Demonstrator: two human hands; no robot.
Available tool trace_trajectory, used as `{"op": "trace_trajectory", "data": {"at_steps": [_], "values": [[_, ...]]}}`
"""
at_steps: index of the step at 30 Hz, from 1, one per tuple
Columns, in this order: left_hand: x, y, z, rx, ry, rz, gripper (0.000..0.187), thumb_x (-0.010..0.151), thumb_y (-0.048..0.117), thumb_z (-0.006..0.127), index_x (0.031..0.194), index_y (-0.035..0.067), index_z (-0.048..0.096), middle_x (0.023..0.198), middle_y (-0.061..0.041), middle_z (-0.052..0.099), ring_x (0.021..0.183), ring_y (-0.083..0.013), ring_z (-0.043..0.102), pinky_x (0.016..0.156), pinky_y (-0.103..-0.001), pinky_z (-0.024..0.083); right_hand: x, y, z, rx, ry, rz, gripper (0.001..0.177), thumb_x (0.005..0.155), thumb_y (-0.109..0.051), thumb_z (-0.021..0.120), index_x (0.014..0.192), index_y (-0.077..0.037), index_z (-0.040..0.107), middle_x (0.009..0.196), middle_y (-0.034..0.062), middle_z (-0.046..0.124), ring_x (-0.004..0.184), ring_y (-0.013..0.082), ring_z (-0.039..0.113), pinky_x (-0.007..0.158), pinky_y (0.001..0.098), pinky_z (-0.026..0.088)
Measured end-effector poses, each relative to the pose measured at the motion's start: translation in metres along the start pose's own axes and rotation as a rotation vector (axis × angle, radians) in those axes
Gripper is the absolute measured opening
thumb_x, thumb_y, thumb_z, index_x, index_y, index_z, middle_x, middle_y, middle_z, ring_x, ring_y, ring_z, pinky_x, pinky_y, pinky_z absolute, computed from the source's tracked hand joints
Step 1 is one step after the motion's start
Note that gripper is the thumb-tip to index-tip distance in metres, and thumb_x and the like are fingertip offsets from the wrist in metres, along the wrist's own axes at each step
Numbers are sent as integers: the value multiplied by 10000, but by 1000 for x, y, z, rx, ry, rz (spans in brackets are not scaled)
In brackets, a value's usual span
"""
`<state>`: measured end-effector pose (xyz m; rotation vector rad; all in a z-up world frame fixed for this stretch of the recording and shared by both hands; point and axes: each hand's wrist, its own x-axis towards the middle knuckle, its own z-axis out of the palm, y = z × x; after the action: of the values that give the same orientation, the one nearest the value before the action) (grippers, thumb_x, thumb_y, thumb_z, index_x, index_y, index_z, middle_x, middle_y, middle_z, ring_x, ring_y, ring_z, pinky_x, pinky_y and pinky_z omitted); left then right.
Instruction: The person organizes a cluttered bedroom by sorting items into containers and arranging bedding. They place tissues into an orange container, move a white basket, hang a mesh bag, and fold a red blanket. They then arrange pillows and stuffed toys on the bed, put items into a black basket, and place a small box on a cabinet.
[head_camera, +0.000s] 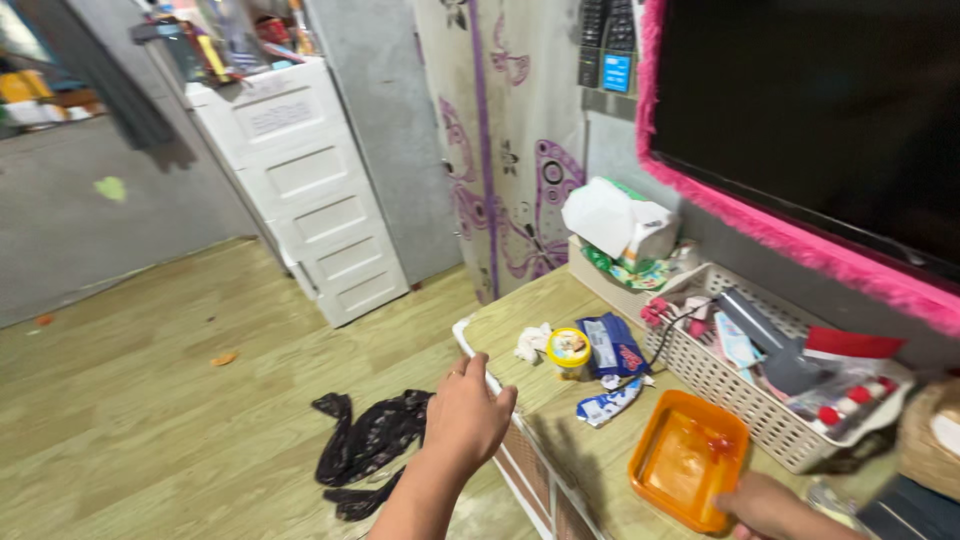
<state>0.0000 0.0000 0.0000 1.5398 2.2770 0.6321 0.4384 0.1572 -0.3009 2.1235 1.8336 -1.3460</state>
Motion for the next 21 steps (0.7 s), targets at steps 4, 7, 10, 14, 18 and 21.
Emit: {"op": "trace_trajectory", "data": {"at_steps": [4, 7, 10, 14, 18, 21], "values": [[-7, -1, -1, 1, -57, -49, 654, 893, 360, 681, 1444, 78, 468, 1449, -187, 518, 1329, -359, 513, 1103, -440, 427, 11, -3, 19, 416, -83, 116, 232, 875, -74, 685, 1046, 82, 679, 639, 183, 708, 462, 243, 656, 454, 382, 526], [-2, 1, 11, -101, -105, -71, 654, 886, 338, 688, 1446, 68, 485, 1380, -234, 590, 1282, -372, 583, 1092, -431, 464, -3, -9, 10, 759, -217, 224, 192, 929, -4, 599, 1057, 138, 600, 727, 208, 676, 571, 263, 667, 557, 380, 565], [3, 4, 34, -255, -175, -128, 690, 887, 359, 697, 1473, 66, 480, 1355, -254, 631, 1265, -360, 629, 1082, -403, 489, -41, -39, -9, 988, -262, 192, 169, 954, 2, 539, 1091, 100, 531, 859, 253, 703, 740, 322, 737, 727, 436, 627], [6, 19, 62, -561, -279, -145, 806, 885, 443, 722, 1507, 28, 421, 1368, -254, 637, 1244, -335, 669, 1044, -397, 539, -68, -133, -36, 1017, -304, 205, 199, 947, -8, 519, 1107, 105, 482, 922, 288, 672, 819, 389, 731, 775, 535, 648], [4, 47, 51, -921, -464, -381, 1028, 832, 489, 729, 1599, 133, 144, 1454, -188, 573, 1271, -356, 620, 985, -561, 559, -105, -217, -59, 1002, -391, -4, 225, 944, -39, 545, 1115, 108, 530, 883, 246, 683, 749, 333, 729, 720, 483, 647], [10, 59, 39, -1064, -438, -433, 1000, 826, 483, 759, 1582, 185, 176, 1446, -163, 513, 1282, -381, 604, 944, -586, 601, -136, -270, -61, 945, -414, -150, 220, 938, -37, 570, 1119, 86, 548, 873, 217, 697, 708, 309, 739, 692, 456, 648]]}}
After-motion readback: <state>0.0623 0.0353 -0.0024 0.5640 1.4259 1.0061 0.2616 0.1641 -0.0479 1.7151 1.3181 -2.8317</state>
